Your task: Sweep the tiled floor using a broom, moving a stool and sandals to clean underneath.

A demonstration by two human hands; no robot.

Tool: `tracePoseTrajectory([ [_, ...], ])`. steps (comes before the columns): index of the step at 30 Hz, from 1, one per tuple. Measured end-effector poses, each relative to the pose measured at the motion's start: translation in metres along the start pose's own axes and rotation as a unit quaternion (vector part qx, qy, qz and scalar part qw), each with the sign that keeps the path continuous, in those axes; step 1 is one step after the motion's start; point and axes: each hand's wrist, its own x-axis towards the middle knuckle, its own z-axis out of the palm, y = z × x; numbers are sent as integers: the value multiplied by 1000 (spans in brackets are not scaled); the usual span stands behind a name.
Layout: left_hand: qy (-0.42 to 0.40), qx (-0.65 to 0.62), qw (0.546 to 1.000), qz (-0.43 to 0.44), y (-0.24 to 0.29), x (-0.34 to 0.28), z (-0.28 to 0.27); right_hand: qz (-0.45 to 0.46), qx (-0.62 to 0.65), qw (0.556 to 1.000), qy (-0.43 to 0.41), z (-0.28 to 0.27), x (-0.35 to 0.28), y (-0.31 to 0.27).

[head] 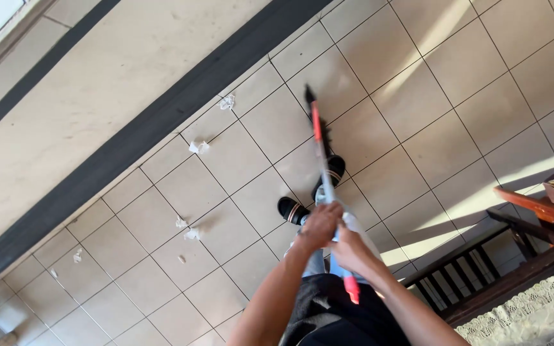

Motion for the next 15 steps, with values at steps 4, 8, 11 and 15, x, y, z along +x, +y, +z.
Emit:
tracePoseTrajectory([
  [4,20,-43,991,-126,-72,-36,33,-128,11,991,-26,71,96,43],
  [8,-82,-104,938,-319,-55,-42,-30,-30,156,968,-194,20,73,-10],
  [11,-72,-100,949,-290,-22,-21,-55,-32,158,968,-192,-35,36,-23],
  [15,1,-68,990,-124,18,37,-61,-217,10,976,14,-88,15,23],
])
